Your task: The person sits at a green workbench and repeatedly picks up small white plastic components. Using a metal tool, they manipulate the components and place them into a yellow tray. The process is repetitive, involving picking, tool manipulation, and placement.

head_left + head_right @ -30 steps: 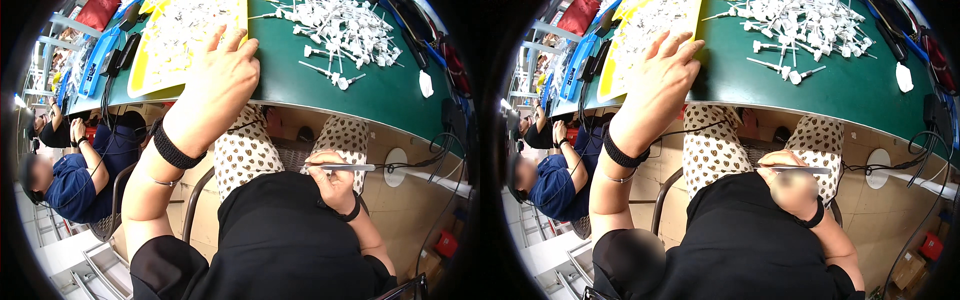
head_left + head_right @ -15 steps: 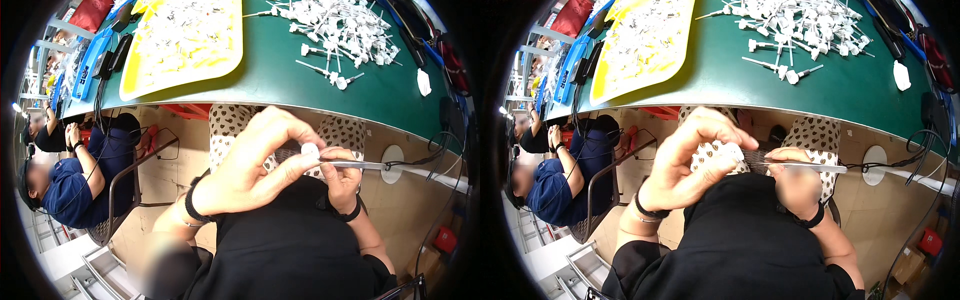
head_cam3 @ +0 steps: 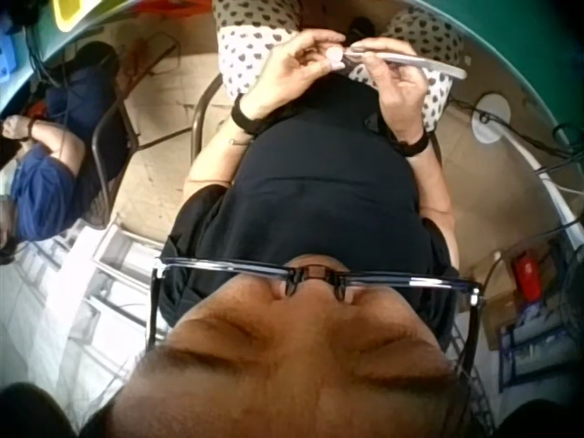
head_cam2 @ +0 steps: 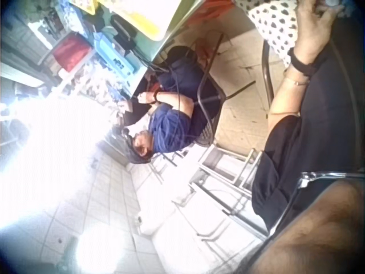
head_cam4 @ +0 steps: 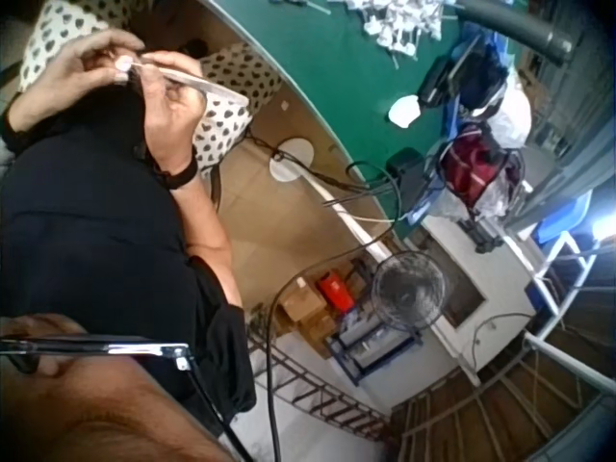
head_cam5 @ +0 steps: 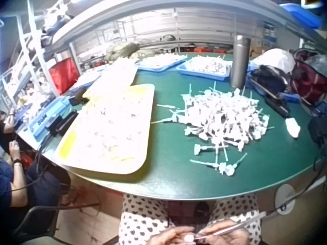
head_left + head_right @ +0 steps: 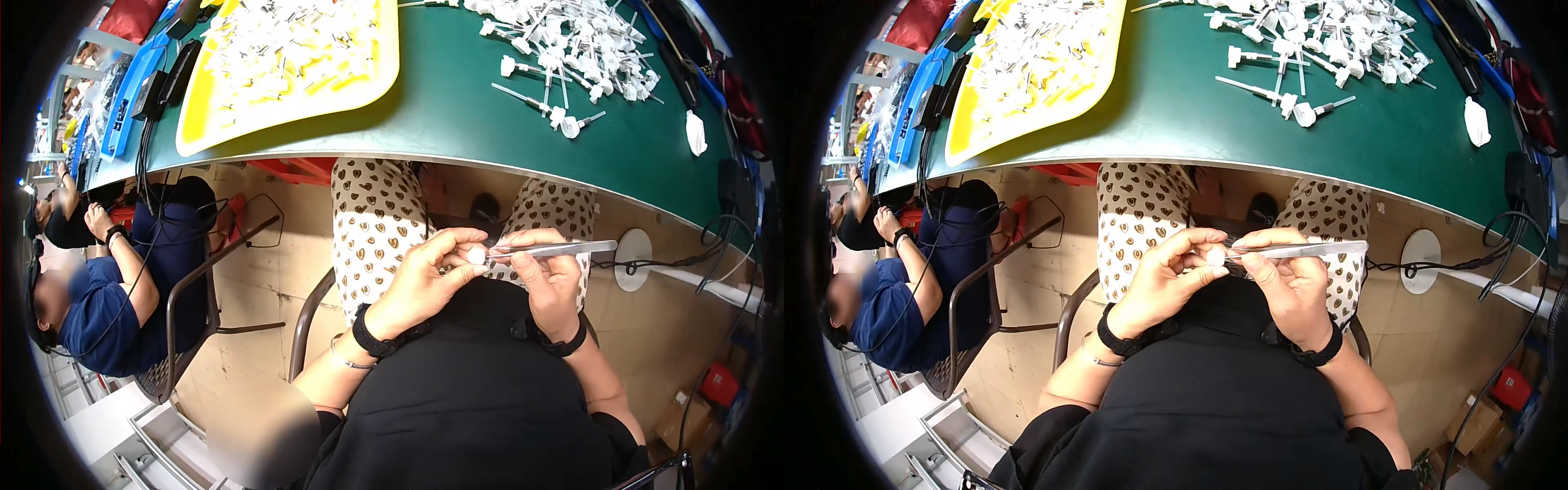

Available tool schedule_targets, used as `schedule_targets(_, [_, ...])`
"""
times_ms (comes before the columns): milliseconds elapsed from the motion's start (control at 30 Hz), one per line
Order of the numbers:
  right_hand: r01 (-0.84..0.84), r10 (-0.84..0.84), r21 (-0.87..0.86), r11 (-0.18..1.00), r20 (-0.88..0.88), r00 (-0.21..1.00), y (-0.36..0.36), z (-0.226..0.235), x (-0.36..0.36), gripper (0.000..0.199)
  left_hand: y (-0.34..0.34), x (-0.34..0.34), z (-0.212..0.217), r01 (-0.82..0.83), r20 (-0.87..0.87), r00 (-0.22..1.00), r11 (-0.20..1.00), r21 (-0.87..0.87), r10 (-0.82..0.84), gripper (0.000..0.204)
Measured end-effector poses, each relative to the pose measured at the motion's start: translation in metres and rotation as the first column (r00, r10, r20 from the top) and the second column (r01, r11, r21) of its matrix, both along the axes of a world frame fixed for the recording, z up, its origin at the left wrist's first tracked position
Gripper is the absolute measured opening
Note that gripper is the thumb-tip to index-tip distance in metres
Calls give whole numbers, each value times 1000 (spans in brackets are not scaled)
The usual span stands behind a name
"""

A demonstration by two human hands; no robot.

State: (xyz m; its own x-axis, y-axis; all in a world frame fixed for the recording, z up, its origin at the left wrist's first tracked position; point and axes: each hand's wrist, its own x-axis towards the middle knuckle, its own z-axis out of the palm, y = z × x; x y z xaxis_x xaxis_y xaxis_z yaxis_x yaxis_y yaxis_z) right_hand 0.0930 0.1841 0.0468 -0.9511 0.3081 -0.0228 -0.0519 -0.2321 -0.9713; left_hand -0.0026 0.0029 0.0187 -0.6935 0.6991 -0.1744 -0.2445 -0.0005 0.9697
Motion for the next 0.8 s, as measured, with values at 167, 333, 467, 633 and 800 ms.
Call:
schedule_targets(167, [-42,43,-40,998,34,999,2,-4,-4,22,2,0,2,5,-135,991,998,-64,-14,43])
schedule_targets(333, [-93,92,-82,992,-16,996,2,-6,-9,22,0,-2,-3,38,76,996,999,-26,-36,38])
schedule_targets(467, [-111,107,-93,989,-47,993,0,-4,-10,21,1,0,-4,30,208,977,993,114,-53,38])
schedule_targets(633, [-28,29,43,999,-26,999,1,-4,-9,20,2,2,-2,-8,115,993,1000,19,6,25])
schedule_targets(800, [-5,4,119,993,6,1000,-3,-4,-5,18,3,0,-2,-71,-104,992,997,-2,71,10])
